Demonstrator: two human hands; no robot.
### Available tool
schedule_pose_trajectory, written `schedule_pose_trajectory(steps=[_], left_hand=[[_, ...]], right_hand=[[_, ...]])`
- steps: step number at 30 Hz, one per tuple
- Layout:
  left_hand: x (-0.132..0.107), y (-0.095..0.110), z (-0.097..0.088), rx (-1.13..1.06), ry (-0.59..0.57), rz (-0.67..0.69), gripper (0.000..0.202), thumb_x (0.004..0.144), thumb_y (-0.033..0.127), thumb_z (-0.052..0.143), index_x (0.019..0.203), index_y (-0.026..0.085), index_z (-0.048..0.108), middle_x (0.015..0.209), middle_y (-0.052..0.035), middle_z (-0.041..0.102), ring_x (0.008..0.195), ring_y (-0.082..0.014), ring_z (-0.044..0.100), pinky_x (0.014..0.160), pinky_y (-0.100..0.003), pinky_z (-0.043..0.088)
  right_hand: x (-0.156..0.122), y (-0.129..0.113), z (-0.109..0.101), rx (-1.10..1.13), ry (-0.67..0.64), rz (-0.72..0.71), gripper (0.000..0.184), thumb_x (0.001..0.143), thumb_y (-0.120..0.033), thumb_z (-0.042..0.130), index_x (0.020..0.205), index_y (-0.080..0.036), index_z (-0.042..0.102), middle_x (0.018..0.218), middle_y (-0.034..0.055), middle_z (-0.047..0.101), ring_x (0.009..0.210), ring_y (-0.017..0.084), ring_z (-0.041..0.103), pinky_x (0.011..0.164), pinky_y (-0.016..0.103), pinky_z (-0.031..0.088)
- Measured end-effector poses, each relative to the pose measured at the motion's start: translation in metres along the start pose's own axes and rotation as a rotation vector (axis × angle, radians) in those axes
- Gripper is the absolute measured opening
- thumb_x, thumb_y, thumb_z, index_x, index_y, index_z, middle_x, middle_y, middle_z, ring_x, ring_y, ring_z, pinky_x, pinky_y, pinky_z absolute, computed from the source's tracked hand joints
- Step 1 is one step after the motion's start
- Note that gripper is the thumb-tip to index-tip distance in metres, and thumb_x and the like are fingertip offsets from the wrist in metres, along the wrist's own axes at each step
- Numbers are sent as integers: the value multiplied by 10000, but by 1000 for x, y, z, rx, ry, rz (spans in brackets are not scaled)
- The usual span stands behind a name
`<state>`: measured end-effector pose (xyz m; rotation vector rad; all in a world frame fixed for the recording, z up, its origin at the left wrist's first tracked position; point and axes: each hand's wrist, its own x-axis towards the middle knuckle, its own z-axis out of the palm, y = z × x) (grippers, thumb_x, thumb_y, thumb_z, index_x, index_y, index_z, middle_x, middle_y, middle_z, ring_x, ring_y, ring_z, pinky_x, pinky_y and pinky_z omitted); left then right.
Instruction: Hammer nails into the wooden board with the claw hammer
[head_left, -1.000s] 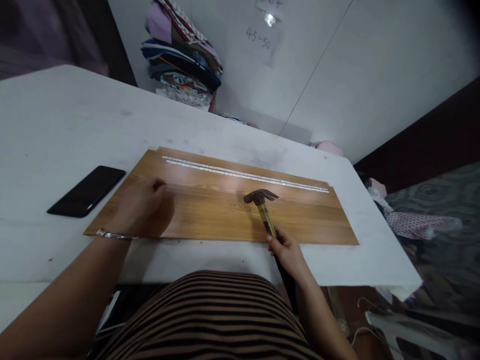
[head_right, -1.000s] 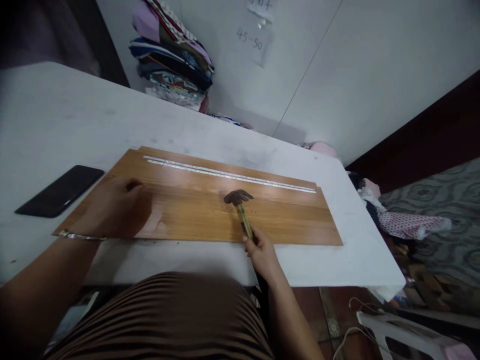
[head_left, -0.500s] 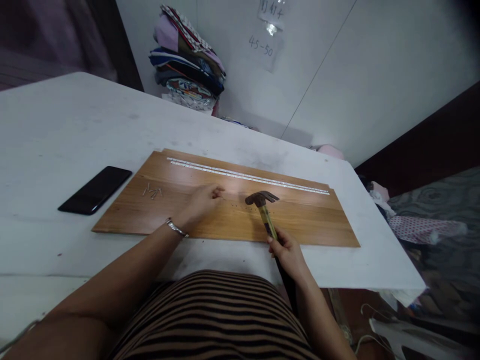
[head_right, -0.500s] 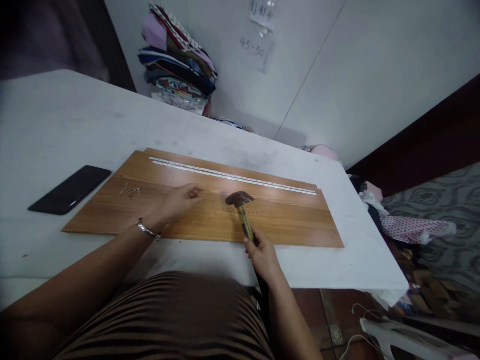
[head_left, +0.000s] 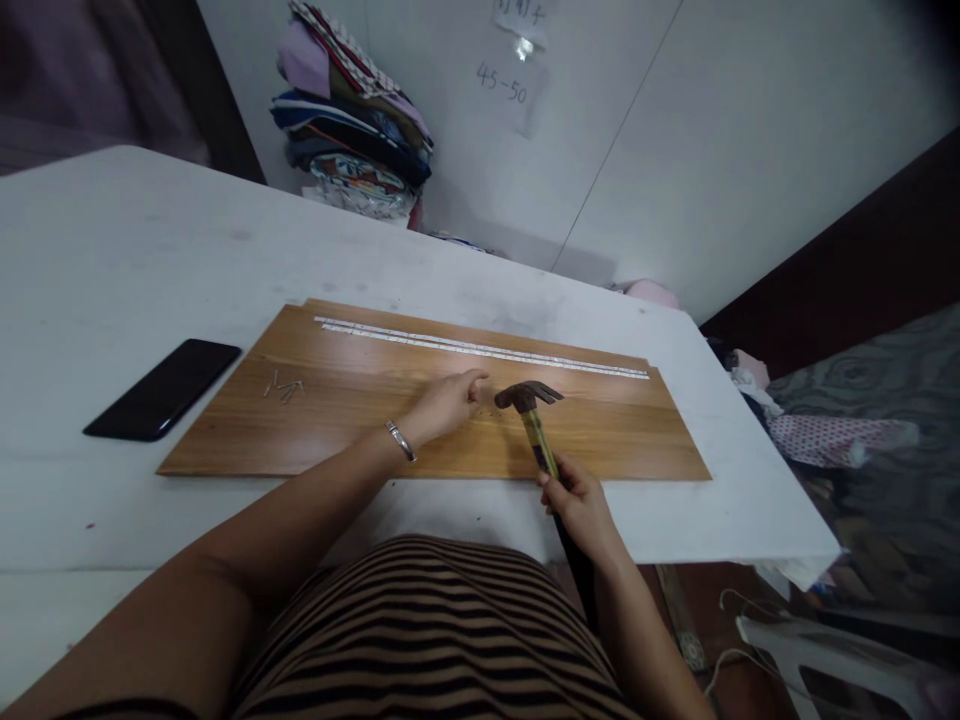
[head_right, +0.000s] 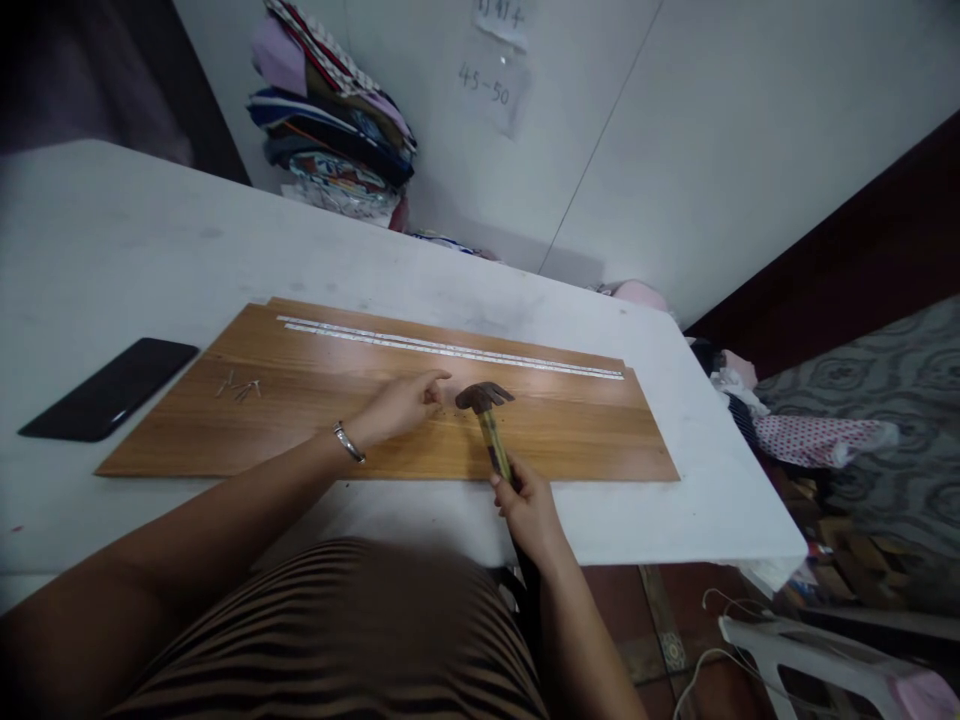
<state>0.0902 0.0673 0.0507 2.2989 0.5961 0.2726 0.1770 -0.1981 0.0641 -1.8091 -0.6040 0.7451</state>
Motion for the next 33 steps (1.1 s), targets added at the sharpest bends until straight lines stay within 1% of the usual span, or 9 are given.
schedule_pose_trajectory(steps=[6, 13, 17, 21, 23, 28, 33], left_hand=[[-1, 8, -1, 81, -42, 26, 493, 873, 137, 565, 1361, 191, 606, 991, -58, 758, 885, -190, 695, 834, -294, 516], [-3, 12, 0, 174, -79, 39, 504, 901, 145, 553, 1402, 183, 589, 1040, -82, 763, 919, -215, 703, 841, -309, 514], [-3, 13, 3, 169, -60, 61, 494, 908, 151, 554, 1400, 179, 590, 1073, -103, 763, 948, -225, 709, 866, -324, 519], [-4, 12, 6, 139, -52, 68, 497, 905, 164, 584, 1401, 201, 580, 1075, -81, 767, 937, -208, 710, 858, -307, 518], [-4, 11, 8, 133, -42, 50, 520, 901, 163, 597, 1418, 210, 568, 1073, -71, 767, 950, -210, 712, 858, -305, 519], [-6, 8, 13, 113, 11, 16, 556, 893, 183, 637, 1442, 223, 563, 1100, -80, 762, 1011, -223, 712, 907, -317, 525], [-9, 6, 14, 84, 30, -18, 606, 894, 176, 641, 1487, 219, 524, 1104, -79, 766, 1015, -217, 708, 925, -324, 525]], right_hand=[[1, -1, -1, -8, -1, 1, 505, 802, -432, 685, 1232, -168, 709, 704, -40, 560, 585, 128, 541, 502, 250, 474], [1, 1, -2, 6, -12, -5, 512, 814, -425, 674, 1253, -165, 703, 709, -41, 559, 590, 128, 539, 507, 249, 469], [1, 2, -2, -5, -12, -13, 494, 812, -419, 677, 1239, -172, 711, 689, -43, 553, 586, 131, 541, 510, 251, 470], [1, 1, -2, -5, -10, -7, 522, 805, -432, 681, 1258, -173, 704, 704, -40, 565, 582, 129, 546, 508, 253, 474], [0, 1, -2, -2, -5, -4, 532, 802, -437, 685, 1262, -170, 703, 704, -39, 561, 581, 130, 545, 503, 252, 472], [0, 3, -3, -8, -10, -7, 485, 809, -429, 687, 1221, -175, 724, 680, -40, 553, 585, 134, 544, 507, 252, 472], [1, 3, 0, -6, -13, 8, 512, 816, -446, 681, 1247, -171, 719, 698, -36, 560, 587, 130, 543, 508, 250, 470]])
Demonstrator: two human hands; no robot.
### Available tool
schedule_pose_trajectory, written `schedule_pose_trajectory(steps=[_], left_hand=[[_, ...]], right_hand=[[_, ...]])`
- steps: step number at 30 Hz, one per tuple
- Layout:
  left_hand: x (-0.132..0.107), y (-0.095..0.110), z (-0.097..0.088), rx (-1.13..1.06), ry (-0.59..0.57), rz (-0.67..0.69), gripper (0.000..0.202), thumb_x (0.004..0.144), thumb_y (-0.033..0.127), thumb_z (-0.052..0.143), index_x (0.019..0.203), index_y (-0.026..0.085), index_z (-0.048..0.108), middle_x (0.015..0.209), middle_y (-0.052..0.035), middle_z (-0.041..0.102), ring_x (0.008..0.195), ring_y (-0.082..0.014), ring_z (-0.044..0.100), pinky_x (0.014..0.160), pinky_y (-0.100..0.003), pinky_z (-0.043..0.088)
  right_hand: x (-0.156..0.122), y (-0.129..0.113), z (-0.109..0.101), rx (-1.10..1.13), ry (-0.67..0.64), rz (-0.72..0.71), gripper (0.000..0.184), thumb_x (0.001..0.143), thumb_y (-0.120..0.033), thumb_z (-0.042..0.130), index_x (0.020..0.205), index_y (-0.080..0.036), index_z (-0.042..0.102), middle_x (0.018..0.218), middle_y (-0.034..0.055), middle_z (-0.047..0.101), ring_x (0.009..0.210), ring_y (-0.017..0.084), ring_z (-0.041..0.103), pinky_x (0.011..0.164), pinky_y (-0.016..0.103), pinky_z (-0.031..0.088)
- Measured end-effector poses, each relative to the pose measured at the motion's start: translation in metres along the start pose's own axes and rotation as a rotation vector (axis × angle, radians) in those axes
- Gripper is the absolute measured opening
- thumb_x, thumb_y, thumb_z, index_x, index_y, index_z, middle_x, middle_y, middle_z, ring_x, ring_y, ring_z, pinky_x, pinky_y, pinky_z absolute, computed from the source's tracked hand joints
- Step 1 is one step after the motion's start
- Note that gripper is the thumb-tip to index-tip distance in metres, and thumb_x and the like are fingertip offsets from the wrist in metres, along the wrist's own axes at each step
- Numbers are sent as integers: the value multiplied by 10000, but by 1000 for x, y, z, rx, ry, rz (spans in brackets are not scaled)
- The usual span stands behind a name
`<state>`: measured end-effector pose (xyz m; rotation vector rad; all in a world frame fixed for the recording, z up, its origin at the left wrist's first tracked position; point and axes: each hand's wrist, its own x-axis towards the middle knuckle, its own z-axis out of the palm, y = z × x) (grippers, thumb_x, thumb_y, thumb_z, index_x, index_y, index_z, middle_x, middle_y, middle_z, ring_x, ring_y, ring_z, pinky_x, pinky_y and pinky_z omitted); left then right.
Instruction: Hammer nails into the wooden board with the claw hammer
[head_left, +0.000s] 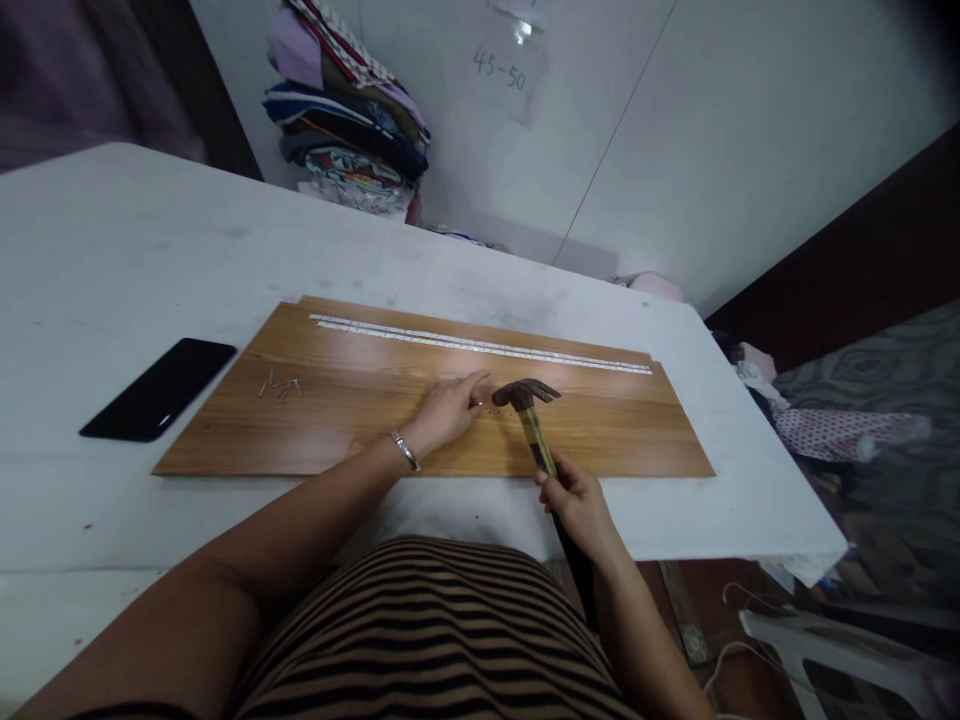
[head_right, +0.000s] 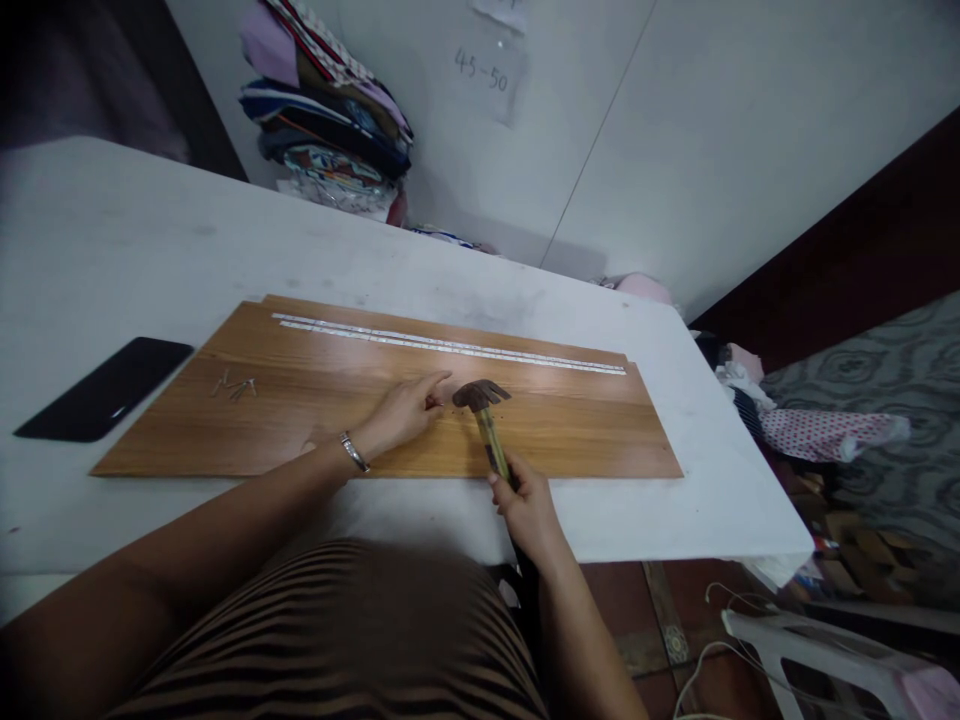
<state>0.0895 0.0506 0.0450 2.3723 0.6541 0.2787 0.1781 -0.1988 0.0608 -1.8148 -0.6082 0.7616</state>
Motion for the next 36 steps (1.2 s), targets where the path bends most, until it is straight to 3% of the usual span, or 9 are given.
schedule_pose_trajectory(steps=[17, 22, 36], left_hand=[[-3, -9, 12, -58, 74, 22, 679, 894, 199, 692, 1531, 199, 456, 1114, -76, 759, 1040, -216, 694, 956, -334, 519], [-2, -12, 15, -93, 68, 5, 706, 890, 208, 715, 1540, 210, 438, 1062, -48, 765, 1034, -207, 697, 972, -333, 513], [-2, -10, 15, -115, 81, -13, 710, 881, 232, 746, 1529, 201, 458, 1089, -60, 762, 1064, -221, 693, 965, -333, 516]], right_hand=[[5, 0, 8, -83, -57, -50, 467, 860, -412, 648, 1261, -191, 737, 696, -24, 567, 607, 137, 530, 542, 253, 468], [7, -1, 8, -87, -55, -45, 516, 877, -406, 630, 1338, -183, 697, 690, -27, 575, 584, 139, 528, 539, 263, 463], [6, -3, 9, -92, -64, -51, 505, 877, -410, 623, 1316, -174, 705, 709, -24, 555, 608, 142, 522, 540, 258, 450]])
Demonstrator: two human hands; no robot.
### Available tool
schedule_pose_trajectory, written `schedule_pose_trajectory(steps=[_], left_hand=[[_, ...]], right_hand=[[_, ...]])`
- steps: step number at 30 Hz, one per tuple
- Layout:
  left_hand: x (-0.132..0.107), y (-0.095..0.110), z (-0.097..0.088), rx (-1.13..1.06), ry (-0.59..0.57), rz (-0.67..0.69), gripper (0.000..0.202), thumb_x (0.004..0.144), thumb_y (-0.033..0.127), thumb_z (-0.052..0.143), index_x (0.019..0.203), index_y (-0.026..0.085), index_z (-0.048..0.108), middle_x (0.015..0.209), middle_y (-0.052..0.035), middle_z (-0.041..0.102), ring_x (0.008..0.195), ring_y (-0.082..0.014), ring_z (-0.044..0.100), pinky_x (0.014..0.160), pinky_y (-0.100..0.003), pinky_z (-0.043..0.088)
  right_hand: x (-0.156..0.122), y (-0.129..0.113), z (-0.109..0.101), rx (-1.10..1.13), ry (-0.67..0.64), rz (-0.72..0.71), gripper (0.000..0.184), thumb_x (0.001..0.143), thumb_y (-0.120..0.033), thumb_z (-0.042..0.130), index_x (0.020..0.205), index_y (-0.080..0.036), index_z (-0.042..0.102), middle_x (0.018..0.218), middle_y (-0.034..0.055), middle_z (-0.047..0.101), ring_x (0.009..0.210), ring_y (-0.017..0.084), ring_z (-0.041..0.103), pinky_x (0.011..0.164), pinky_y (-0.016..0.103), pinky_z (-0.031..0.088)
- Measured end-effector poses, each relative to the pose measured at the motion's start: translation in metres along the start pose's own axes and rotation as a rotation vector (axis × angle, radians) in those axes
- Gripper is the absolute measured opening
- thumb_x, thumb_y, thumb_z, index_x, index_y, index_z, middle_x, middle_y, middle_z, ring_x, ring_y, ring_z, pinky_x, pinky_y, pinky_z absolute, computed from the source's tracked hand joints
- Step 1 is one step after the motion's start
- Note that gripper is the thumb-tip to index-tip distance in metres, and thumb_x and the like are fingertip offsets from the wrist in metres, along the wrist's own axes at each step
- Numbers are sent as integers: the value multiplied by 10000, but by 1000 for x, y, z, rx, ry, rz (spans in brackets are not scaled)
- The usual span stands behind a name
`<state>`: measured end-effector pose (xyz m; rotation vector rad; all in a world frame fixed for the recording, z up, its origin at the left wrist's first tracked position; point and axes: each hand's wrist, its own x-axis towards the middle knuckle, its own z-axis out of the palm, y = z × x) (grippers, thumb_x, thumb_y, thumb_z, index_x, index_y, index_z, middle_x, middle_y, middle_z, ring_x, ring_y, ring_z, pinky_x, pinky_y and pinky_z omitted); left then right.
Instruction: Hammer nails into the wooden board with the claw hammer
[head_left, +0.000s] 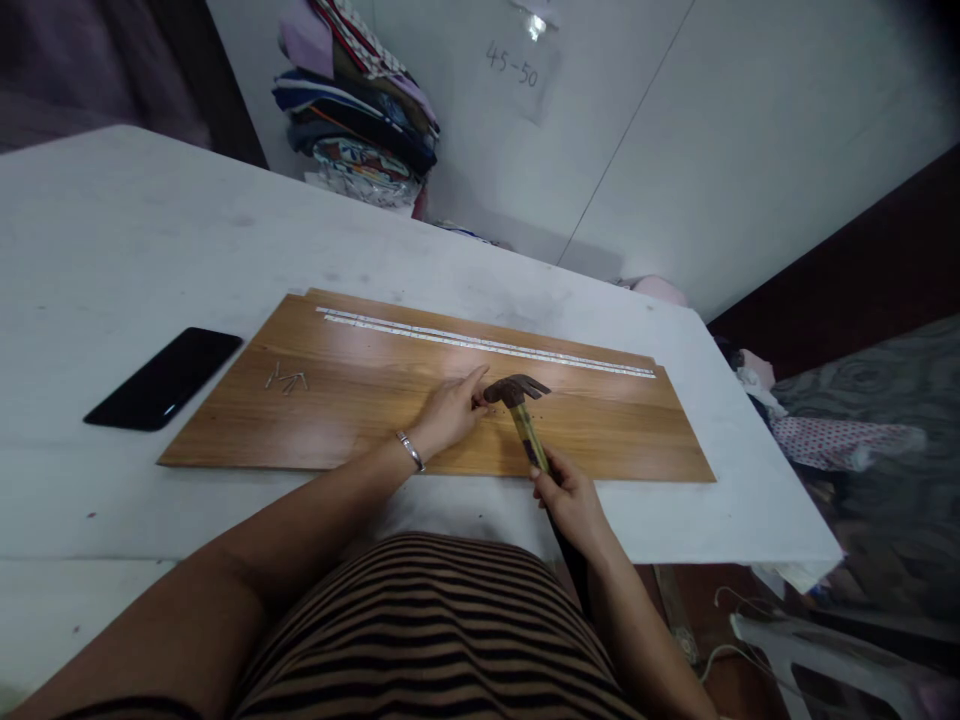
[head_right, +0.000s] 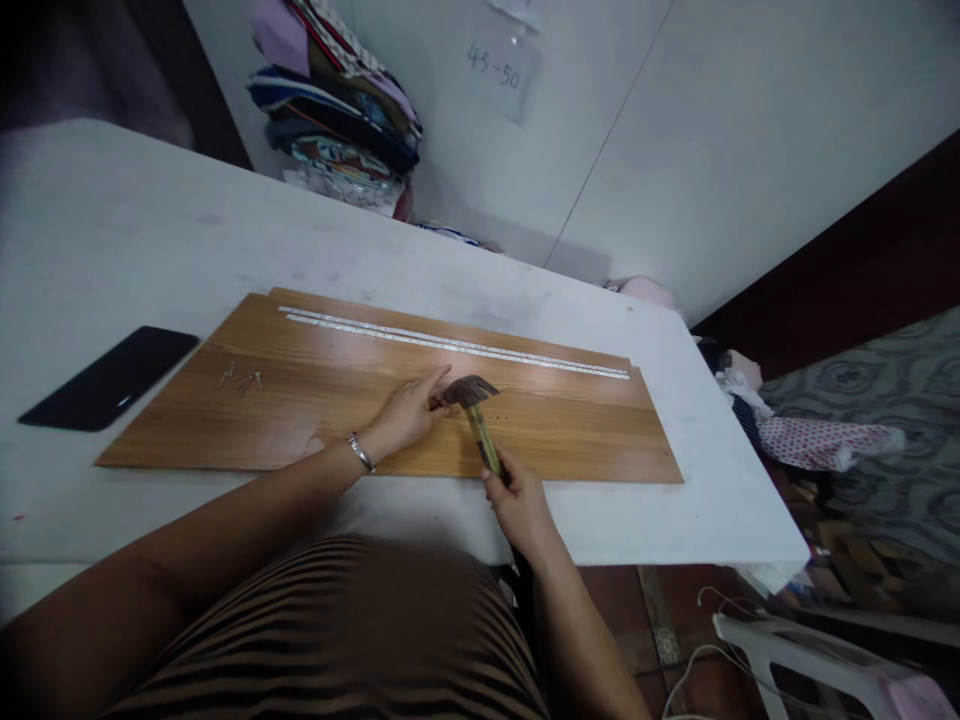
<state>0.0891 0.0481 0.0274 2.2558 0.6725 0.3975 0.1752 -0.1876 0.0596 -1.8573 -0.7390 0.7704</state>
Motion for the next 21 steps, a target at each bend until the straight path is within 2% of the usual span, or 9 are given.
schedule_pose_trajectory(steps=[8, 16, 21], left_hand=[[-1, 1, -1, 23, 3, 4, 718, 877, 215, 738, 1535, 191, 452, 1108, -72, 765, 1059, -224, 698, 949, -330, 522], [1, -5, 3, 22, 24, 31, 706, 871, 234, 751, 1517, 205, 468, 1055, -60, 766, 1026, -222, 706, 928, -333, 530], [1, -4, 3, 9, 10, 40, 712, 875, 204, 734, 1527, 183, 449, 1119, -78, 769, 1036, -221, 705, 925, -332, 524]], right_hand=[[2, 9, 1, -26, -23, -11, 465, 885, -383, 621, 1295, -188, 720, 737, -12, 570, 628, 138, 517, 549, 248, 447], [1, 4, 1, 5, -2, 10, 508, 877, -411, 623, 1319, -174, 703, 688, -31, 538, 579, 135, 499, 518, 249, 442], [1, 6, 1, -13, -18, -1, 458, 882, -395, 629, 1276, -182, 726, 709, -20, 552, 605, 136, 510, 529, 245, 447]])
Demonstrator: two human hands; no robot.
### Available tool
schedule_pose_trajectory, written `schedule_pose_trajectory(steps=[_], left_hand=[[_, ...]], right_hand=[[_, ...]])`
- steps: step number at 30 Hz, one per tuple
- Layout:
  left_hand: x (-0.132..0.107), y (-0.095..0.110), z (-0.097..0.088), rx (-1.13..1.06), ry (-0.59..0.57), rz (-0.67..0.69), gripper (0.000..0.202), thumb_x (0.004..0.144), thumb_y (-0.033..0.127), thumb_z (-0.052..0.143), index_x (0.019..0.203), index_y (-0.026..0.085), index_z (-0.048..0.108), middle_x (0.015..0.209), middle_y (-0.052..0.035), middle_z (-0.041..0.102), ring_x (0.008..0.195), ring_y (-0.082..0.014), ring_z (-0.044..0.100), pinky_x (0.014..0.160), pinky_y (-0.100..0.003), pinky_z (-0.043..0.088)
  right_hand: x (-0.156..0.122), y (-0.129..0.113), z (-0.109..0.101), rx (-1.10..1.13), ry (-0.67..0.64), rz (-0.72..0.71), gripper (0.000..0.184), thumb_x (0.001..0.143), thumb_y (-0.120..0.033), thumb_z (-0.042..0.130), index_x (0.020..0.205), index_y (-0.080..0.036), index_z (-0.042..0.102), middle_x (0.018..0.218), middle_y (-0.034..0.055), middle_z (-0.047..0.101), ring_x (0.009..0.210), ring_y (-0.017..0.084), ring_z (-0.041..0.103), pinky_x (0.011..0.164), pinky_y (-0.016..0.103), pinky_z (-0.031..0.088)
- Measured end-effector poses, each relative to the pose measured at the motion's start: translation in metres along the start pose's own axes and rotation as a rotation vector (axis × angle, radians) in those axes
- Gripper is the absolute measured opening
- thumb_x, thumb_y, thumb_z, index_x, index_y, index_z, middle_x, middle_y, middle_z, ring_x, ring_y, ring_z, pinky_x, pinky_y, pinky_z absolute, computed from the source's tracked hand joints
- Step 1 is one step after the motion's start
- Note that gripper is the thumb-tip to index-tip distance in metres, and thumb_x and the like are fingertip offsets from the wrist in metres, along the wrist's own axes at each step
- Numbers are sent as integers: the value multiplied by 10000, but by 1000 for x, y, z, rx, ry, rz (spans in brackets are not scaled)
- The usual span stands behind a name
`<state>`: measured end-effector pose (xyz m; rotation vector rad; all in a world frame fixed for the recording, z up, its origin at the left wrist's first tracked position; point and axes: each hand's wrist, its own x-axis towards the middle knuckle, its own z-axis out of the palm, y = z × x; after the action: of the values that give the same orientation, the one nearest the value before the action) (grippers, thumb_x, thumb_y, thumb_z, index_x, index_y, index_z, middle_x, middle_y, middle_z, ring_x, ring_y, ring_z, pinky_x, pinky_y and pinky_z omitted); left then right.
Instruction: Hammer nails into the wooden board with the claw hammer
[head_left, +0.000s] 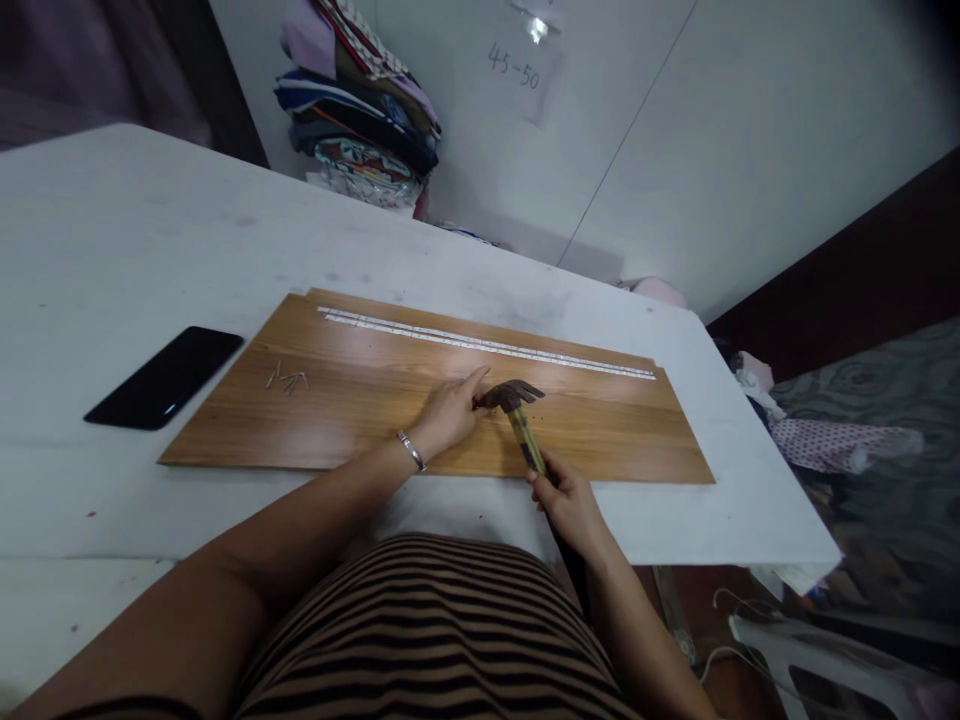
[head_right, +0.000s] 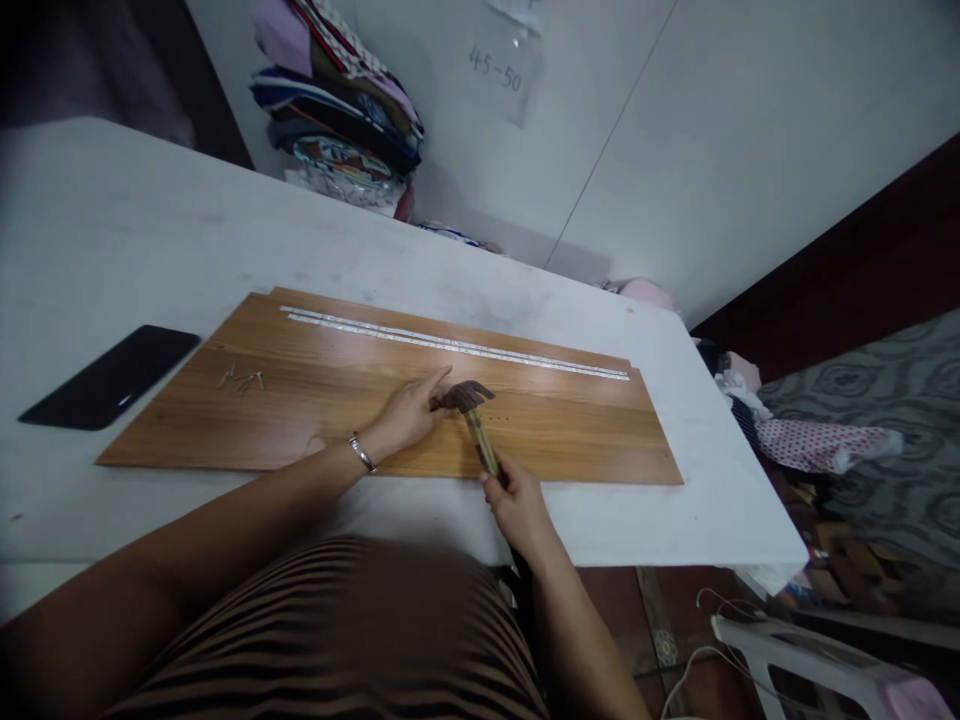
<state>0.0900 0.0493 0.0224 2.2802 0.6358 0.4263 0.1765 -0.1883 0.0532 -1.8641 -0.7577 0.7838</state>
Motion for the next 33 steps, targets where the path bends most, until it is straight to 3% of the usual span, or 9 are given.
schedule_pose_trajectory(steps=[7, 14, 22, 33], left_hand=[[0, 1, -1, 3, 3, -23, 712, 870, 203, 740, 1526, 197, 462, 1105, -63, 767, 1035, -213, 699, 929, -320, 520], [-1, 1, -1, -3, 6, -25, 701, 875, 231, 747, 1519, 207, 469, 1071, -58, 763, 1035, -214, 697, 938, -322, 519], [-1, 5, -4, 9, -18, -37, 713, 877, 211, 739, 1531, 190, 456, 1117, -71, 765, 1051, -215, 697, 942, -325, 528], [-1, 3, -3, -13, -12, -34, 697, 864, 173, 733, 1512, 206, 475, 1070, -53, 768, 1058, -214, 698, 975, -346, 525]], right_hand=[[1, 0, -1, -11, 10, -7, 435, 862, -392, 645, 1233, -186, 741, 728, -11, 583, 600, 135, 517, 527, 244, 448], [0, -3, -4, -21, 23, -8, 485, 883, -382, 631, 1326, -196, 703, 701, -22, 573, 590, 140, 520, 531, 251, 454], [2, -2, -1, -16, 13, -9, 438, 856, -392, 649, 1233, -189, 742, 687, -25, 556, 590, 136, 518, 522, 245, 457], [1, -6, -3, -6, 48, -15, 489, 866, -410, 662, 1302, -194, 716, 682, -23, 570, 583, 141, 513, 519, 247, 456]])
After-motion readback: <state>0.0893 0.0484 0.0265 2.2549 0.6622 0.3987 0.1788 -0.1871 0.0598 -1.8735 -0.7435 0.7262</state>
